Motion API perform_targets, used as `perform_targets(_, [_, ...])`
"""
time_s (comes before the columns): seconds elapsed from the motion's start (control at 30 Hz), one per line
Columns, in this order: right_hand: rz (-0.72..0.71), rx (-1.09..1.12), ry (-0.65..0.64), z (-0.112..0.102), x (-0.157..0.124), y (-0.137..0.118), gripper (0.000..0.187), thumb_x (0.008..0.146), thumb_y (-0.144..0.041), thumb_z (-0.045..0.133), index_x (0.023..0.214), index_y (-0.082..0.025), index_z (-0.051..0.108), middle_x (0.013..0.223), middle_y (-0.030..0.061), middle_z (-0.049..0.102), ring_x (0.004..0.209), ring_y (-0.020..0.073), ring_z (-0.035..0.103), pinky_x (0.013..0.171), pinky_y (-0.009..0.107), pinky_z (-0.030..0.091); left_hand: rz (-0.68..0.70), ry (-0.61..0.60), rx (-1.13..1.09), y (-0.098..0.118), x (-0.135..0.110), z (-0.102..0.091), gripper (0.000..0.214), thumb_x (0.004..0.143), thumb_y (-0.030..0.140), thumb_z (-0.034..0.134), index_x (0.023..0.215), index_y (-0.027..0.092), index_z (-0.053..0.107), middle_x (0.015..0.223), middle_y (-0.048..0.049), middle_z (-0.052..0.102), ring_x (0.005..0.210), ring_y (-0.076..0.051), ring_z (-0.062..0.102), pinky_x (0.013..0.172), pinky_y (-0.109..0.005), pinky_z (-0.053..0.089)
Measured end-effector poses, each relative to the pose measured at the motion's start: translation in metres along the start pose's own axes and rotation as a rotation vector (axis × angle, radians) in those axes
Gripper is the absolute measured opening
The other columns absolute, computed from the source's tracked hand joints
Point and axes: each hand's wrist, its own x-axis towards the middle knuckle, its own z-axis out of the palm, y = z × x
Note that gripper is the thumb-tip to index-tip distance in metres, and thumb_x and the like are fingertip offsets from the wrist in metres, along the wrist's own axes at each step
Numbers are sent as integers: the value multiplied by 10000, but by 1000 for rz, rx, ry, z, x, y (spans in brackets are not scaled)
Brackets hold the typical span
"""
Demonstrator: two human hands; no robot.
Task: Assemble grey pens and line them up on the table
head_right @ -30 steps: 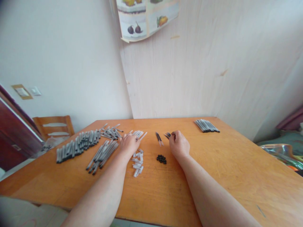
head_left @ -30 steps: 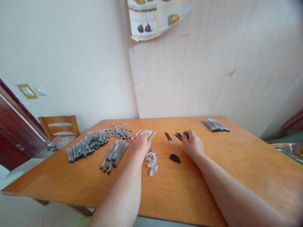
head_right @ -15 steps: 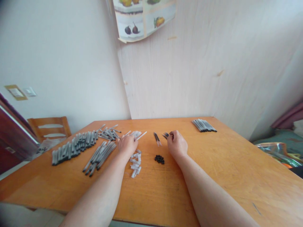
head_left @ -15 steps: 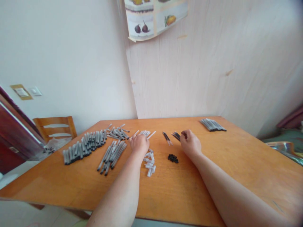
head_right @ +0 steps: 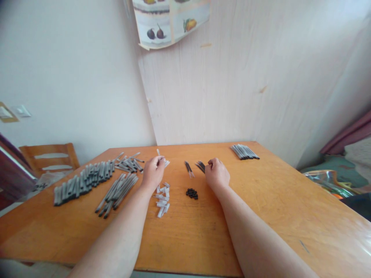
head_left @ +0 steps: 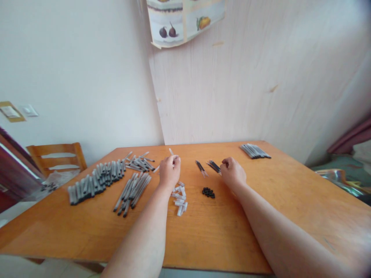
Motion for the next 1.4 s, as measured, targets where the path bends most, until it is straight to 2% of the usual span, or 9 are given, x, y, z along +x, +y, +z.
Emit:
perform_targets(0.07, [27,-36,-15,-4,3,4,259,859,-292,489,1001,-224,694,1030,108,694,892,241,637,676,305,419,4,23,-14,0,0,2,248,839,354,614,1018,196,683,889,-81,704,897,-232,636,882,-376,469])
perform_targets(0.13, [32,-75,-46,-6,4,8,253,845,-286,498,963,-220,712,994,120,694,874,248,641,680,316,430,10,31,-10,2,0,2,271,813,306,636,1060,200,668,893,-73,690,917,-235,627,894,-382,468])
perform_targets(0.27, [-4,-129,-98,-7,7,14,208,813,-278,528,861,-218,722,937,121,702,832,243,647,666,315,440,76,53,60,7,0,-4,279,841,180,525,1082,208,664,986,-98,688,992,-261,604,938,-407,439])
perform_targets(0.43, [-7,-153,-143,-7,9,19,185,795,-294,558,828,-217,724,886,114,717,790,238,652,646,313,445,167,101,153,19,-2,-16,263,914,310,495,1073,223,686,976,-117,655,1001,-287,574,956,-426,401])
perform_targets(0.57, [-10,-180,-223,-8,9,17,240,792,-402,582,843,-213,721,900,116,724,813,260,664,647,325,453,202,167,153,28,-4,-20,273,930,363,483,1059,216,673,1037,-128,625,1041,-286,553,957,-408,399])
perform_targets(0.8, [3,-207,-282,-10,7,11,218,808,-368,575,868,-221,725,958,124,721,867,275,666,668,344,466,189,50,130,32,-6,-16,263,949,349,448,1060,212,642,991,-117,681,978,-277,602,915,-390,392])
perform_targets(1.13, [-4,-195,-346,-13,7,9,185,815,-306,564,892,-230,714,978,95,729,902,252,659,666,296,437,232,24,276,38,-8,-20,285,956,354,446,1067,187,648,951,-98,700,940,-257,615,862,-374,407])
perform_targets(1.4, [7,-164,-325,-15,6,7,192,815,-331,568,895,-228,709,968,102,729,883,251,652,652,298,417,254,2,165,32,-7,-15,316,965,348,423,1131,190,641,993,-103,677,979,-242,611,893,-357,462])
